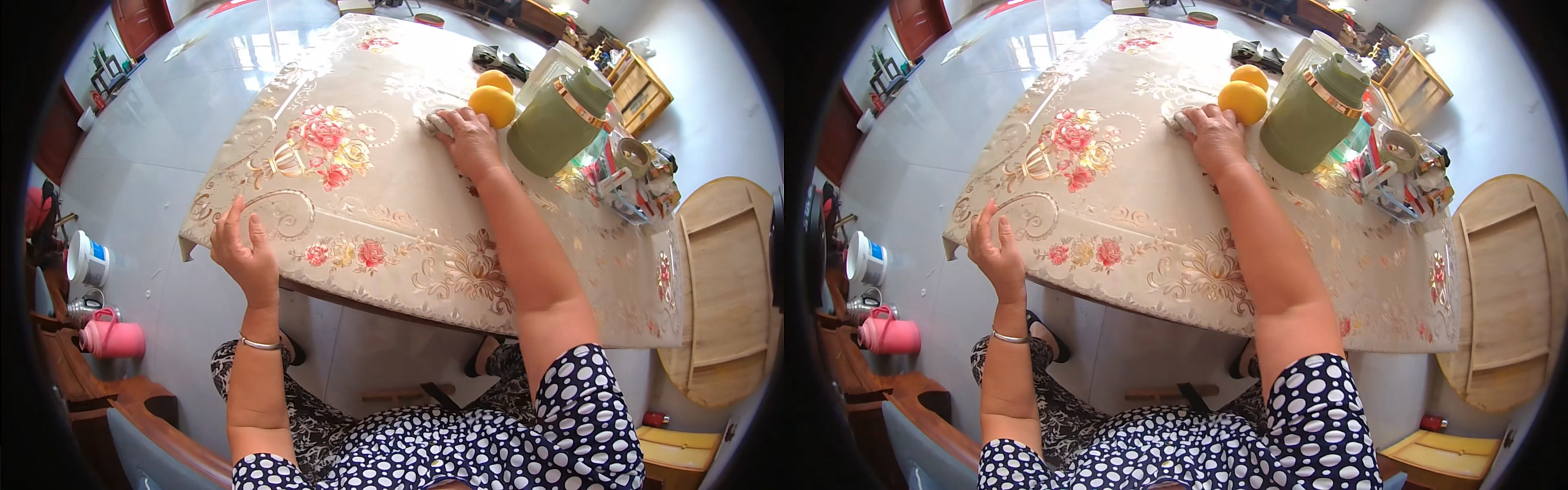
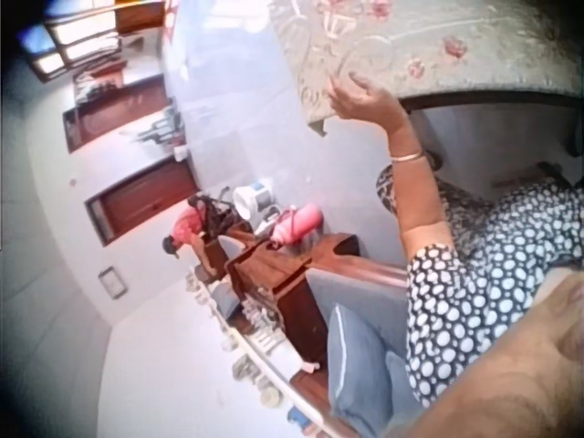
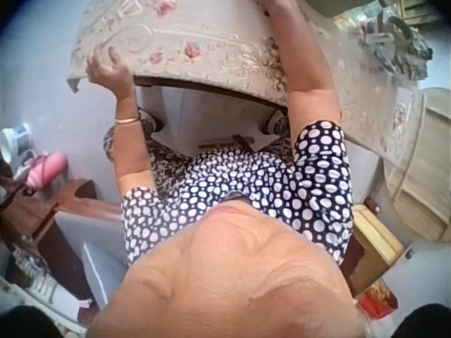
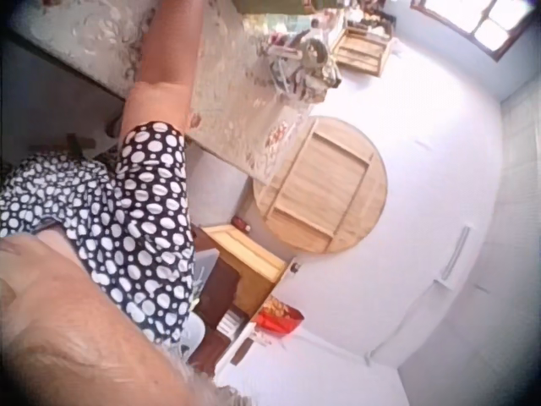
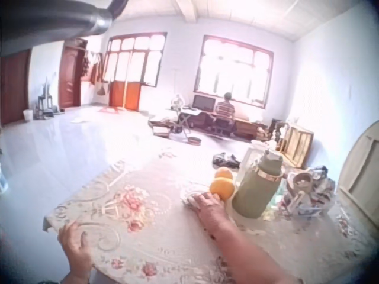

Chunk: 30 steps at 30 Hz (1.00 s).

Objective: The person wipes a floral-patterned tablecloth with a grey cloth. They briefly fold a pink cloth and place it on the table before resuming wiping the surface with the grey cloth. The person moves around the table to clean different sections.

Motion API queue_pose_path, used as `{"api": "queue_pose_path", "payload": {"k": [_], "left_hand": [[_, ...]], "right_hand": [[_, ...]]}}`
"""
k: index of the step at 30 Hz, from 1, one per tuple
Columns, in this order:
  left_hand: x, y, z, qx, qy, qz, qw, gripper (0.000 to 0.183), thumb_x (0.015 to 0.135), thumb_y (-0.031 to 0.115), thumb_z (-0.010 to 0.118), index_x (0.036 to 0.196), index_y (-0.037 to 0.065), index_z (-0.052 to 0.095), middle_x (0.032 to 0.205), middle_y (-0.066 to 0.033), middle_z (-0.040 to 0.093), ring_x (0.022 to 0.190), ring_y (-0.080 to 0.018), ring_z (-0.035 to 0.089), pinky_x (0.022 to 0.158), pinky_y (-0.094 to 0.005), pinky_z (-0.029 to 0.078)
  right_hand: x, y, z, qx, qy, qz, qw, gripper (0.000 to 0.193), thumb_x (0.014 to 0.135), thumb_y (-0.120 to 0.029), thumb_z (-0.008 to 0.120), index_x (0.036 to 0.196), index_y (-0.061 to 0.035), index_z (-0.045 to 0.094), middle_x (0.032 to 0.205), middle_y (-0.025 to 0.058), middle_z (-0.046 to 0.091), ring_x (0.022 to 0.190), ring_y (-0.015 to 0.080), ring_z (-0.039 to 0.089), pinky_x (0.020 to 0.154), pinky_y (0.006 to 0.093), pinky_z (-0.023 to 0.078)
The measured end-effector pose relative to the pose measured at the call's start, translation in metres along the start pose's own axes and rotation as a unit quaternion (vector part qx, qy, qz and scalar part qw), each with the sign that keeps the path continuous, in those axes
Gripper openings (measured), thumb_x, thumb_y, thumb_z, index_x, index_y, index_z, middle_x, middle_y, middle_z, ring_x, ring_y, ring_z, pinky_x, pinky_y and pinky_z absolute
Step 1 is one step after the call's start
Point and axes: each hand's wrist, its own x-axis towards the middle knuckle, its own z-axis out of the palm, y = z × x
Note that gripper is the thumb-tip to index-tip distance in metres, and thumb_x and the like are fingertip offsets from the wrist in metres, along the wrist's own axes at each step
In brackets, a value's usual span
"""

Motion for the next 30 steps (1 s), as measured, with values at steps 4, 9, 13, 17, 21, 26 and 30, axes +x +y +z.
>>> {"api": "queue_pose_path", "payload": {"k": [4, 9, 13, 17, 21, 26, 30], "left_hand": [[-0.001, -0.002, 0.002, 0.011, 0.007, 0.004, 1.000, 0.031, 0.087, 0.012, 0.060, 0.118, 0.011, 0.061, 0.109, -0.0050, 0.063, 0.104, -0.0261, 0.056, 0.091, -0.0418, 0.039], [0.001, 0.000, 0.005, 0.024, 0.019, 0.012, 0.999, 0.031, 0.086, 0.011, 0.061, 0.117, 0.011, 0.062, 0.108, -0.0032, 0.064, 0.104, -0.0254, 0.057, 0.090, -0.0411, 0.039], [0.001, 0.000, 0.004, 0.033, 0.021, 0.003, 0.999, 0.030, 0.086, 0.010, 0.061, 0.115, 0.011, 0.063, 0.106, -0.0024, 0.065, 0.103, -0.0252, 0.057, 0.091, -0.0408, 0.040], [-0.002, -0.004, 0.003, -0.027, 0.019, -0.024, 0.999, 0.026, 0.085, 0.008, 0.061, 0.111, 0.010, 0.065, 0.101, -0.0029, 0.066, 0.100, -0.0252, 0.058, 0.091, -0.0405, 0.041], [0.000, 0.001, 0.002, -0.019, 0.043, -0.016, 0.999, 0.026, 0.085, 0.005, 0.059, 0.109, 0.008, 0.065, 0.098, -0.0043, 0.067, 0.095, -0.0244, 0.060, 0.089, -0.0386, 0.044], [0.003, 0.003, 0.003, -0.016, 0.042, 0.003, 0.999, 0.026, 0.086, 0.001, 0.058, 0.110, 0.006, 0.065, 0.098, -0.0061, 0.069, 0.092, -0.0227, 0.062, 0.086, -0.0366, 0.047], [0.003, 0.003, 0.004, -0.004, 0.053, 0.013, 0.998, 0.026, 0.086, 0.001, 0.057, 0.110, 0.006, 0.065, 0.097, -0.0061, 0.069, 0.092, -0.0231, 0.061, 0.086, -0.0370, 0.046]], "right_hand": [[-0.017, -0.010, 0.000, -0.031, 0.011, -0.012, 0.999, 0.033, 0.084, -0.018, 0.066, 0.116, -0.0219, 0.063, 0.122, 0.0043, 0.056, 0.112, 0.0261, 0.050, 0.096, 0.0393, 0.040], [-0.108, -0.017, -0.051, 0.021, 0.031, -0.140, 0.989, 0.033, 0.072, -0.004, 0.066, 0.103, -0.0162, 0.063, 0.111, 0.0053, 0.058, 0.101, 0.0280, 0.054, 0.084, 0.0403, 0.045], [-0.185, -0.018, -0.104, 0.007, 0.008, -0.136, 0.991, 0.033, 0.069, -0.003, 0.065, 0.099, -0.0142, 0.062, 0.103, 0.0082, 0.057, 0.094, 0.0288, 0.055, 0.077, 0.0408, 0.045], [-0.217, -0.025, -0.128, -0.044, -0.034, -0.110, 0.992, 0.026, 0.072, -0.003, 0.060, 0.097, -0.0115, 0.062, 0.099, 0.0104, 0.056, 0.092, 0.0285, 0.055, 0.077, 0.0400, 0.044], [-0.182, -0.029, -0.109, -0.052, -0.034, -0.140, 0.988, 0.020, 0.075, -0.005, 0.057, 0.094, -0.0100, 0.063, 0.094, 0.0108, 0.056, 0.090, 0.0279, 0.055, 0.076, 0.0390, 0.043], [-0.104, -0.030, -0.063, -0.097, -0.020, -0.116, 0.988, 0.016, 0.077, -0.007, 0.056, 0.090, -0.0120, 0.065, 0.093, 0.0094, 0.057, 0.092, 0.0265, 0.056, 0.078, 0.0384, 0.043], [-0.068, -0.037, -0.048, -0.125, -0.050, -0.077, 0.988, 0.016, 0.079, -0.007, 0.056, 0.091, -0.0136, 0.065, 0.096, 0.0093, 0.058, 0.096, 0.0253, 0.056, 0.079, 0.0381, 0.044]]}}
